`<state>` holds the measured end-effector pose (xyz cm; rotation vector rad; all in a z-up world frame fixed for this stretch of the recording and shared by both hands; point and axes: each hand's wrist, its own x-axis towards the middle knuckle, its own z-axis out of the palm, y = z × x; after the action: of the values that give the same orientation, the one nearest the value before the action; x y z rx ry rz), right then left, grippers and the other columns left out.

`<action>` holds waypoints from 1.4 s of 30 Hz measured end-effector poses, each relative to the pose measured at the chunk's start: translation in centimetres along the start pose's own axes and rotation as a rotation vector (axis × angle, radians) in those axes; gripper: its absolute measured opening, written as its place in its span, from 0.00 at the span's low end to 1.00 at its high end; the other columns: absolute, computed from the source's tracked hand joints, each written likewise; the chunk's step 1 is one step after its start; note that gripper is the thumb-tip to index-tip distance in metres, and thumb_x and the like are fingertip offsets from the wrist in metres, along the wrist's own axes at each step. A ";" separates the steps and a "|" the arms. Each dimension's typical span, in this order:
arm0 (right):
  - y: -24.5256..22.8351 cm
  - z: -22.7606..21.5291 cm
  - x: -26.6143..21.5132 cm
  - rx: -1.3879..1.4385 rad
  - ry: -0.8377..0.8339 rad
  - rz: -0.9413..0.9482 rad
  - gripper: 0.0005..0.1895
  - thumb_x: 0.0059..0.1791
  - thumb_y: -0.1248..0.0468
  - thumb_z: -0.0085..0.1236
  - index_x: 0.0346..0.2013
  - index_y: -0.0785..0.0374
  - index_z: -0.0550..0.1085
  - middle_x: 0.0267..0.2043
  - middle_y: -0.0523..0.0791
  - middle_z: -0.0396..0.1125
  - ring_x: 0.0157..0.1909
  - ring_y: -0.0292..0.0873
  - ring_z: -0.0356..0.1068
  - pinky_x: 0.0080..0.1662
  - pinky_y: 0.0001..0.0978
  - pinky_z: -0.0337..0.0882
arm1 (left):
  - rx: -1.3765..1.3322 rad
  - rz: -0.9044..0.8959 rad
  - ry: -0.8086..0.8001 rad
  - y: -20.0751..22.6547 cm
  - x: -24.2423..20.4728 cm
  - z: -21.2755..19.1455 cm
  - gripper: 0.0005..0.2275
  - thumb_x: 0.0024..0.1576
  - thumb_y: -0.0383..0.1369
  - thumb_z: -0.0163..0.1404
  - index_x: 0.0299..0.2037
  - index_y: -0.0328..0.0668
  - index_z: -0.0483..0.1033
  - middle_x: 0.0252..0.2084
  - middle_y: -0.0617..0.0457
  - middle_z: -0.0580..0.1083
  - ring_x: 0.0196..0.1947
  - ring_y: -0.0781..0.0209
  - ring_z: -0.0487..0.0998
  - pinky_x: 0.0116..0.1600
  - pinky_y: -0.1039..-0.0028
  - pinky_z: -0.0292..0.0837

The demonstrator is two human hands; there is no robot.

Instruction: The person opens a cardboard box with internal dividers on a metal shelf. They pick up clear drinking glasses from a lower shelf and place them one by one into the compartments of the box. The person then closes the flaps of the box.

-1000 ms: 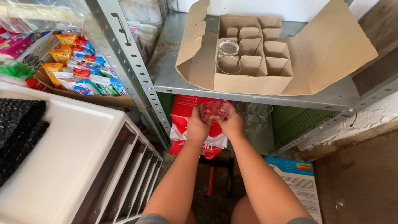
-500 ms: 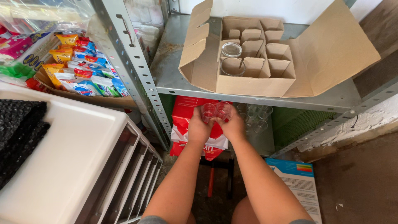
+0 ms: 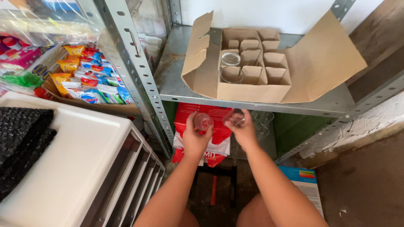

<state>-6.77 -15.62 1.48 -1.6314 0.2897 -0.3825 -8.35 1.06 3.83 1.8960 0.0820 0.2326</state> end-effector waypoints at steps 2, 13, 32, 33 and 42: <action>1.3 -2.1 0.5 0.146 -0.083 0.041 0.49 0.43 0.73 0.71 0.74 0.63 0.55 0.55 0.52 0.67 0.52 0.43 0.72 0.57 0.35 0.76 | -0.265 0.431 0.151 -1.5 -1.5 0.3 0.33 0.42 0.23 0.67 0.62 0.38 0.71 0.49 0.32 0.78 0.50 0.31 0.80 0.48 0.52 0.82; -8.4 -13.2 -5.8 0.207 -0.642 -0.021 0.44 0.38 0.77 0.70 0.67 0.60 0.63 0.52 0.54 0.72 0.54 0.49 0.75 0.53 0.43 0.77 | -0.261 0.708 -0.087 21.1 0.4 -3.7 0.27 0.50 0.34 0.64 0.61 0.48 0.69 0.53 0.51 0.76 0.54 0.51 0.79 0.56 0.64 0.77; -13.0 -17.5 -8.7 0.196 -0.524 -0.071 0.42 0.40 0.67 0.69 0.68 0.56 0.62 0.59 0.57 0.73 0.60 0.49 0.75 0.62 0.41 0.72 | -0.148 0.125 -0.133 23.8 13.4 3.5 0.34 0.50 0.45 0.56 0.67 0.44 0.63 0.41 0.59 0.70 0.39 0.62 0.77 0.47 0.70 0.71; -12.9 -17.4 -8.7 0.197 -0.524 -0.072 0.42 0.40 0.67 0.69 0.68 0.56 0.62 0.59 0.57 0.73 0.60 0.49 0.75 0.62 0.41 0.72 | -0.147 0.125 -0.133 23.7 13.3 3.4 0.34 0.50 0.45 0.56 0.67 0.44 0.63 0.41 0.59 0.70 0.39 0.62 0.77 0.47 0.70 0.71; -14.5 -16.9 -8.6 0.242 -0.593 -0.101 0.44 0.39 0.67 0.71 0.68 0.58 0.63 0.58 0.56 0.73 0.59 0.49 0.75 0.61 0.41 0.72 | -0.041 0.171 -0.171 21.8 14.2 3.3 0.32 0.50 0.36 0.59 0.66 0.44 0.61 0.56 0.49 0.74 0.51 0.54 0.79 0.56 0.66 0.73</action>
<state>-22.14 -26.04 16.49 -1.4491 -0.2780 0.0045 4.95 -6.86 25.03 1.8758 -0.1994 0.1858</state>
